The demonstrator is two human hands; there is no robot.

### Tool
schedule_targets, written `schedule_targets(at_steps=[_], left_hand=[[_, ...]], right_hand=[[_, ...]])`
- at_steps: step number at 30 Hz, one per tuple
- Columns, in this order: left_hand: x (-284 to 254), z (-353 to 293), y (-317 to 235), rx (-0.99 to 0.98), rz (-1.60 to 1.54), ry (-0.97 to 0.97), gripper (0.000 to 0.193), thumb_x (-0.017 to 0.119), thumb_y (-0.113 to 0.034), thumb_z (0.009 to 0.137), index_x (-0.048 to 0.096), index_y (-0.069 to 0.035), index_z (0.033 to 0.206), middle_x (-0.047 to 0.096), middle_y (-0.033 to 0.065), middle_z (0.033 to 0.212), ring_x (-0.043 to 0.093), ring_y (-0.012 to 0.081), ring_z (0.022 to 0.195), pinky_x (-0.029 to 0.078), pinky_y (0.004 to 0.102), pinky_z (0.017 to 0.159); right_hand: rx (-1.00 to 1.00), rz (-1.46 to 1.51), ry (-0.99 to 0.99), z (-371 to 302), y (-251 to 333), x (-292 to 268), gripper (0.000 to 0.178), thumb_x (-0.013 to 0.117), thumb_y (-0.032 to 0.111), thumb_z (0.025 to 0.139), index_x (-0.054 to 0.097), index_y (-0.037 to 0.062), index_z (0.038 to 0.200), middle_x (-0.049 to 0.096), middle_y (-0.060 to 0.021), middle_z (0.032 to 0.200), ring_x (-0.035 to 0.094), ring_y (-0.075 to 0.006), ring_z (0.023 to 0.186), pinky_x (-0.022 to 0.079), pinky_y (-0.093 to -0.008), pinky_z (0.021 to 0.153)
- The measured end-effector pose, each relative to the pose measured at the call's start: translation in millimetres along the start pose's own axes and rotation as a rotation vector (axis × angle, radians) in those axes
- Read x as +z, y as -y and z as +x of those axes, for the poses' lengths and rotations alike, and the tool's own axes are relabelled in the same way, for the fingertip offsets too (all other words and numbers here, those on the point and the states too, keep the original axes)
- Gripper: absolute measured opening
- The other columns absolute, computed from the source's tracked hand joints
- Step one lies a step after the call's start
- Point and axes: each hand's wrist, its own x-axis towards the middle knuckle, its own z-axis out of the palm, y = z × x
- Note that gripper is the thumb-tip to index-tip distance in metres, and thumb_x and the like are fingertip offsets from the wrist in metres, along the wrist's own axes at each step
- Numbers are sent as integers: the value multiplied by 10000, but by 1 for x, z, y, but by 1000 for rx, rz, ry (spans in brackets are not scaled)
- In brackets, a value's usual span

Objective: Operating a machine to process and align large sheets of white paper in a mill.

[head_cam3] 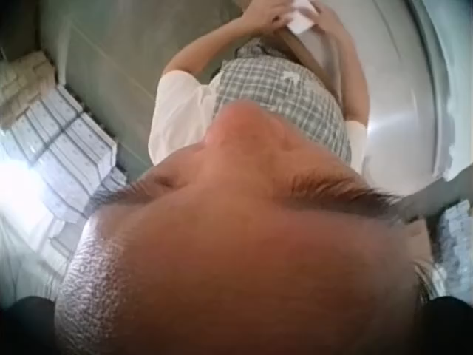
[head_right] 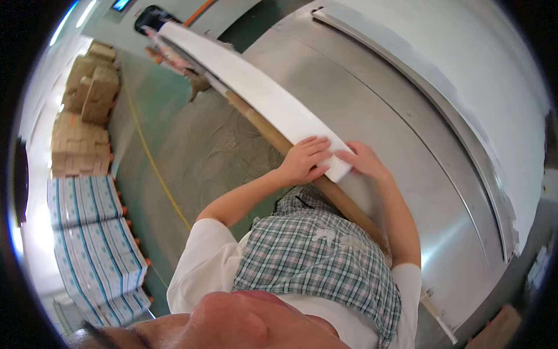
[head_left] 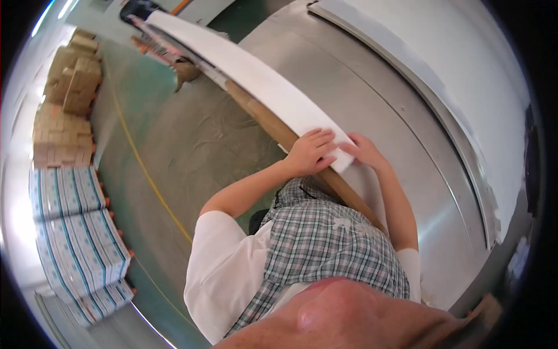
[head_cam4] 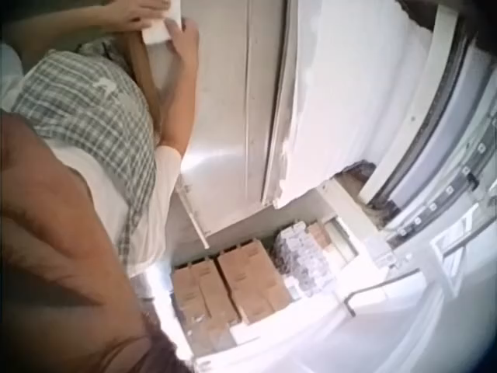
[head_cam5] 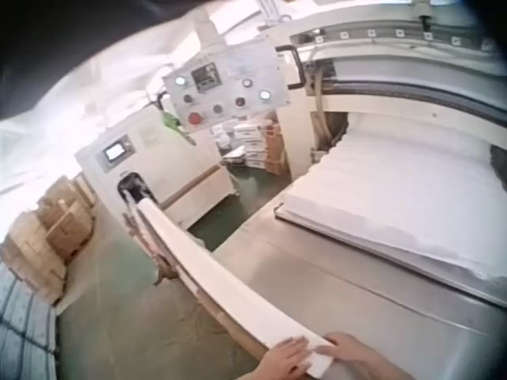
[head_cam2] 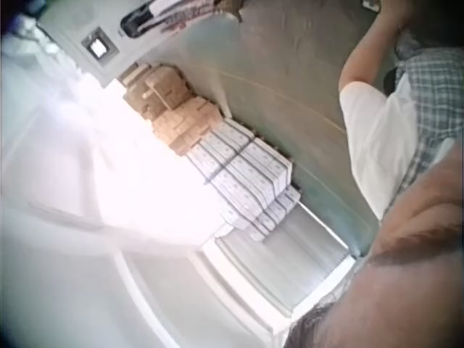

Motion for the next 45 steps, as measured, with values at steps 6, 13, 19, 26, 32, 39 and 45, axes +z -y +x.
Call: schedule_targets(at_steps=[6,13,19,26,32,39,45], left_hand=[[-60,18,60,27,-208,193,196,638,-142,726,606,-58,900,613,102,973,576,283,957,464,372,831],[-79,162,209,-227,-97,288,231,578,-230,807,629,-65,960,635,125,813,620,235,745,476,317,648],[-3,319,359,-355,-165,-64,250,569,-282,795,651,-87,928,654,97,818,628,209,752,473,307,683],[66,423,459,-539,-300,-430,267,544,-289,768,661,-80,885,652,111,791,626,231,792,467,323,712],[108,460,493,-572,-597,-463,251,550,-233,818,669,-19,874,661,50,823,583,117,813,431,235,743],[106,465,509,-471,-772,-472,247,506,-203,845,655,-6,864,638,44,846,573,133,819,425,239,750],[77,451,506,-637,-906,-174,232,537,-225,785,629,-15,822,598,32,744,528,120,707,408,251,636]], right_hand=[[-172,117,-223,51,-2,-2,325,606,216,799,555,50,1073,601,-33,840,548,-112,681,453,-246,583],[26,-323,-1200,32,-82,-72,173,543,188,833,581,40,914,604,-110,860,581,-250,763,462,-328,667],[138,-631,-1369,41,-68,-63,119,502,166,843,545,62,880,572,-97,824,561,-275,703,451,-364,616],[146,-663,-1396,53,-59,-56,59,530,106,819,521,60,855,549,-76,753,539,-247,617,433,-339,537],[213,-641,-1388,59,-57,-59,41,527,69,807,515,45,837,521,-81,708,518,-232,560,424,-316,493],[197,-634,-1389,63,-51,-61,38,520,41,795,515,35,832,504,-90,690,501,-232,546,414,-318,490],[168,-661,-1397,64,-51,-63,39,527,37,788,515,31,825,497,-92,673,496,-231,538,411,-316,486]])
